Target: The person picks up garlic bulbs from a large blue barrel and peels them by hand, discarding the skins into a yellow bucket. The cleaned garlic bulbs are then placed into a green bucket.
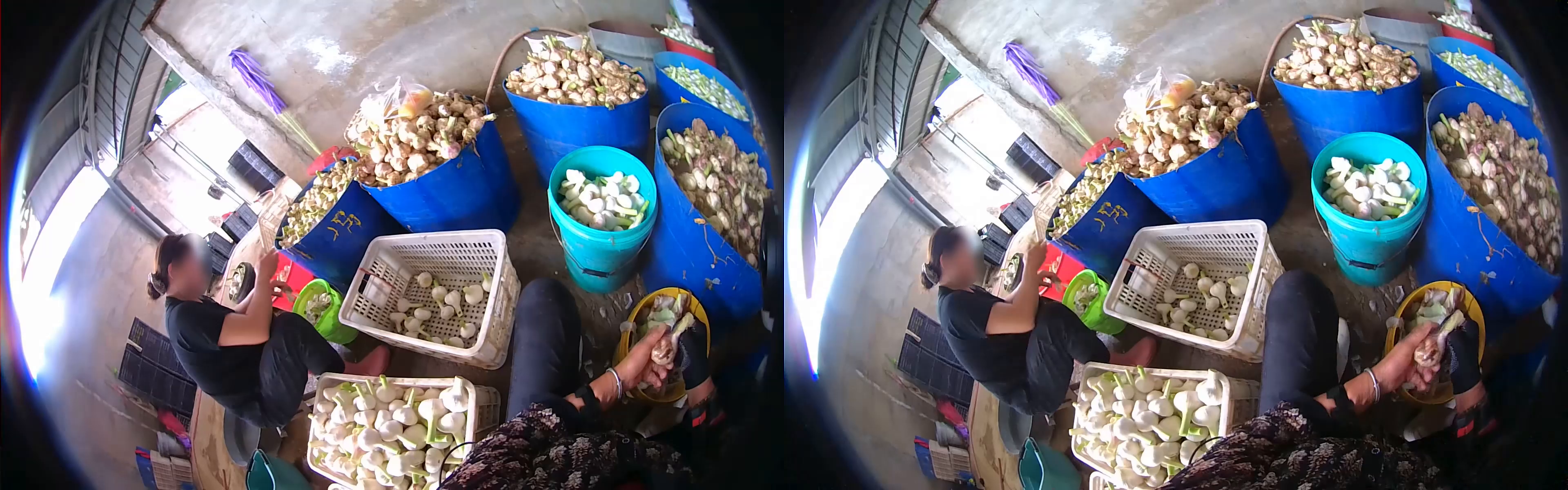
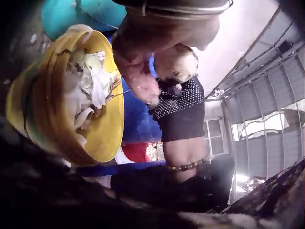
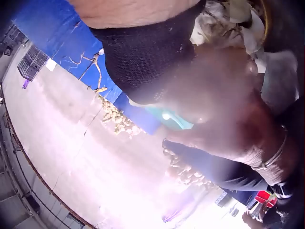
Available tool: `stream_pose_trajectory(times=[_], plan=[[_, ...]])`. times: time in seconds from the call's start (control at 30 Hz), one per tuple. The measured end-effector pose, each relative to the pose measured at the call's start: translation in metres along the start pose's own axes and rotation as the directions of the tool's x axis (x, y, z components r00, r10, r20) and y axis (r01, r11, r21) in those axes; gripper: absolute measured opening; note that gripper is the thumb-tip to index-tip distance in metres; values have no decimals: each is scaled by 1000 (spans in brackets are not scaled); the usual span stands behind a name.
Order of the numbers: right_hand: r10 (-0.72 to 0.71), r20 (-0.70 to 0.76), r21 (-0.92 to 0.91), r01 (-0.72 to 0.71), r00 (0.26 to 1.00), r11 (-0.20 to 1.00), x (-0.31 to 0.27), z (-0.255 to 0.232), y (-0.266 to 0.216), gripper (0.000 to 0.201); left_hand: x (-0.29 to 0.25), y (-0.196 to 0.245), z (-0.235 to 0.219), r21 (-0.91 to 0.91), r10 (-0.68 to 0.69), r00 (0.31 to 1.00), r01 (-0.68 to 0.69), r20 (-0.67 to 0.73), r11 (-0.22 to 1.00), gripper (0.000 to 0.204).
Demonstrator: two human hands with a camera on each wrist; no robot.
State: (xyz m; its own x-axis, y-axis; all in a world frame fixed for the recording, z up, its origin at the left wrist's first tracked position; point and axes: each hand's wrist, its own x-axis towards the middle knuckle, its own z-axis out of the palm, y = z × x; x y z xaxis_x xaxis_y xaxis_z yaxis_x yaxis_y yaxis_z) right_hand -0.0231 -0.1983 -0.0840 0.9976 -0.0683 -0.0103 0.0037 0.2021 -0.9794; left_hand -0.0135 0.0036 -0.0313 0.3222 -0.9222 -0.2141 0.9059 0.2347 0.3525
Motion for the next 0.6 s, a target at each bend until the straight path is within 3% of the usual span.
stream_pose_trajectory(times=[0.03,0.07,0.13,0.23,0.3,0.33,0.37,0.4,0.43,0.5,0.53,0.57,0.6], plan=[[-6,1,1,6,1000,1000,2,5,-2,27,-9,5,22,262,197,965,-148,-172,954,53],[-90,-69,-20,89,994,996,5,11,-3,16,-15,8,34,523,418,864,-229,-279,821,53],[-170,-137,-48,165,976,985,7,7,0,9,-13,6,30,541,448,861,-265,-240,798,52],[-73,-100,-172,55,992,984,2,-12,3,25,-5,-1,17,579,512,852,-362,-114,731,51],[-11,46,-20,12,999,1000,-1,-7,-11,29,-2,-3,8,597,546,837,-424,-28,681,54],[-11,44,-19,12,999,1000,-2,-7,-10,29,-8,2,9,355,317,948,-283,-39,891,51],[-14,36,-24,15,999,1000,-2,-8,-10,29,-9,2,6,355,316,948,-283,-38,891,51],[-17,29,-30,18,999,999,-2,-8,-10,30,-8,0,2,138,194,976,-206,95,969,50],[-19,23,-36,20,1000,999,-2,-8,-9,30,-7,-1,-1,-70,97,963,-82,250,994,49],[-24,10,-42,24,1000,999,-3,-7,-5,31,0,-3,-5,27,124,977,-131,171,991,46],[-28,3,-45,28,1000,999,-4,-6,-3,31,-1,-2,1,214,337,940,-318,-59,924,44],[-31,-3,-49,30,1000,998,-3,-5,-1,32,-2,-1,7,428,558,796,-430,-237,795,43],[-33,-7,-53,33,999,998,-2,-4,0,32,-4,6,9,548,525,808,-321,-267,772,47]])
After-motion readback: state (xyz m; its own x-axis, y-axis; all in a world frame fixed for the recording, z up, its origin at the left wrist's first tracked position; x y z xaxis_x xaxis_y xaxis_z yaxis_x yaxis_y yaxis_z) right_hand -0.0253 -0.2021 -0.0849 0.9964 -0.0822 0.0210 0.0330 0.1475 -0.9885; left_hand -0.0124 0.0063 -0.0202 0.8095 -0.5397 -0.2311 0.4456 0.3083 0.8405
